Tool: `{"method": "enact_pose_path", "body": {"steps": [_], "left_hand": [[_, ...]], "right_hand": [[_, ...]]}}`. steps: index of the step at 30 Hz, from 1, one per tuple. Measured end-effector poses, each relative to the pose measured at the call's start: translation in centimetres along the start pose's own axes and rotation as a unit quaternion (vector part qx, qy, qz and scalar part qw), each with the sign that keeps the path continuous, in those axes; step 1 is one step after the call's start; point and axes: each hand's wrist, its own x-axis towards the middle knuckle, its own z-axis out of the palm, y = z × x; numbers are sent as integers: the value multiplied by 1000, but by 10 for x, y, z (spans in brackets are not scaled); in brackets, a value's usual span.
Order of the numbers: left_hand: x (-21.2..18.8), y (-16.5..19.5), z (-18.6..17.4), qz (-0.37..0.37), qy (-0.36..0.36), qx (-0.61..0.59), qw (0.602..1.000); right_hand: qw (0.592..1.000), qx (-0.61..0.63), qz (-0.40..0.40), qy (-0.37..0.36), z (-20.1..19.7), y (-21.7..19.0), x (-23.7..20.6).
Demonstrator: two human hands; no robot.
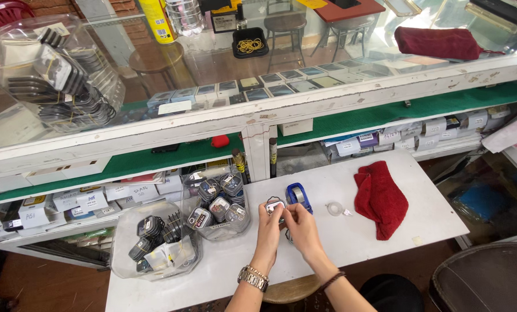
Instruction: The person handles a roll of tape, loads it into a blue tape dispenser on the counter, and applies tape to small packaged items one at a time, setting the taped items on the counter beside the dispenser.
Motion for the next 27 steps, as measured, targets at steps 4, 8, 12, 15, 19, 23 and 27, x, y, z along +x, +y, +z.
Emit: {"method": "enact_pose_path", "body": {"steps": [4, 8, 12, 15, 19, 23, 27], "left_hand": [[11, -19, -11, -10, 36, -4, 999], [24, -18, -17, -27, 57, 31, 997], [36, -10, -6, 35, 44, 262, 963], [56, -4, 7, 215, 4, 459, 862], [81, 12, 35, 411, -36, 491, 768], [90, 27, 46, -18, -130, 407, 904], [97, 33, 56, -51, -138, 442, 885]], "right_hand": [[997, -20, -78, -19, 11, 5, -15], [994, 23, -64, -80, -12, 10, -8], [993, -87, -28, 81, -46, 8, 26], [989, -122, 52, 71, -53, 3, 46], [980, -178, 76, 51, -45, -6, 57], [965, -247, 50, 73, -35, -7, 58], [968, -226, 63, 93, -30, -3, 53]]}}
